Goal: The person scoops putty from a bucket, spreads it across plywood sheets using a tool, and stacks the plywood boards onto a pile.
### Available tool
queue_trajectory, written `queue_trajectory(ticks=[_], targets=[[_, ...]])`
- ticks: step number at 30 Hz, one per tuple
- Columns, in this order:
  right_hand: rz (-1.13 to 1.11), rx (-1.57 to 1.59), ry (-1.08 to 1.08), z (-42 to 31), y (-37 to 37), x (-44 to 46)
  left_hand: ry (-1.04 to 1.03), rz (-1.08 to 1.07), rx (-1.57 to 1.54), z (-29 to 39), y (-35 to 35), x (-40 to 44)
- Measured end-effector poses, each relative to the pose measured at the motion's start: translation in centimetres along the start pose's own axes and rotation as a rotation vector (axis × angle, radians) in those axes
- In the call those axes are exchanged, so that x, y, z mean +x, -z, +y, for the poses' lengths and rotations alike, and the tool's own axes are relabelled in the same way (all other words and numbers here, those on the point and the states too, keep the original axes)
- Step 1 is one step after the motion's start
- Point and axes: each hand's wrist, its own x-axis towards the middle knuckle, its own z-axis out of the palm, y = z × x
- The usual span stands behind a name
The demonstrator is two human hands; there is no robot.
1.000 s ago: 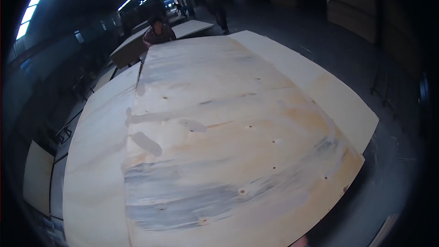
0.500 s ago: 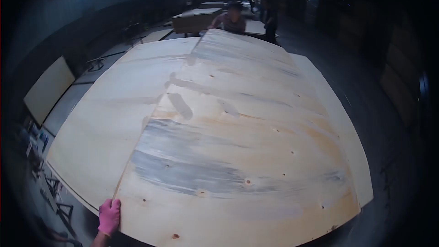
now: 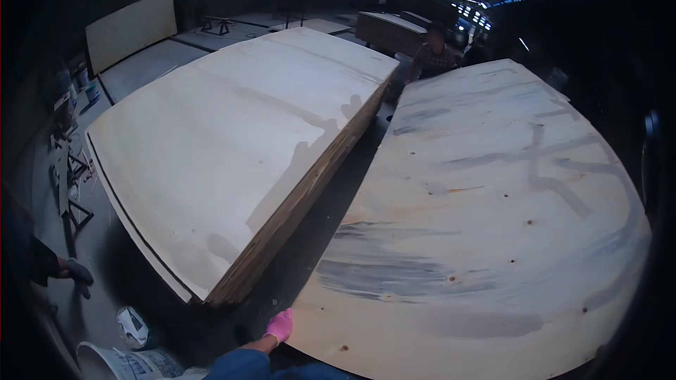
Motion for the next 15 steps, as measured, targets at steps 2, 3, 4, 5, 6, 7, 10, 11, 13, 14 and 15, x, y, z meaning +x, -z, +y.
queue_trajectory(ticks=[2,3,4,5,6,7,10,11,13,14,15], targets=[[-0.072,-0.040,0.077,-1.2,-4.3,0.7,-0.046,-0.035,-0.101,-0.6,-3.4,0.8],[-0.108,-0.058,0.121,-1.8,-6.6,1.2,-0.033,-0.043,-0.183,-1.2,-5.8,2.3],[-0.149,-0.067,0.166,-2.5,-9.1,1.6,-0.019,-0.036,-0.272,-1.9,-7.2,3.6],[-0.190,-0.076,0.215,-3.3,-11.9,2.1,-0.017,-0.058,-0.292,-1.5,-6.8,3.8],[-0.231,-0.079,0.268,-4.2,-14.6,2.3,-0.016,-0.078,-0.307,-1.3,-5.2,4.2],[-0.264,-0.076,0.326,-5.2,-17.4,2.4,0.037,-0.097,-0.397,-0.8,-2.4,3.7],[-0.345,-0.061,0.514,-8.6,-25.9,1.7,0.115,-0.167,-0.585,-1.1,3.4,1.5],[-0.365,-0.047,0.607,-11.0,-29.2,2.4,0.106,-0.185,-0.607,-1.8,3.9,1.7],[-0.397,-0.001,0.770,-15.9,-36.1,2.6,0.084,-0.197,-0.716,-2.9,5.9,1.6],[-0.412,0.035,0.858,-18.6,-39.4,2.4,0.070,-0.189,-0.798,-3.1,7.3,1.0],[-0.425,0.072,0.936,-21.2,-42.6,2.0,0.058,-0.188,-0.879,-3.3,8.4,-0.1]])
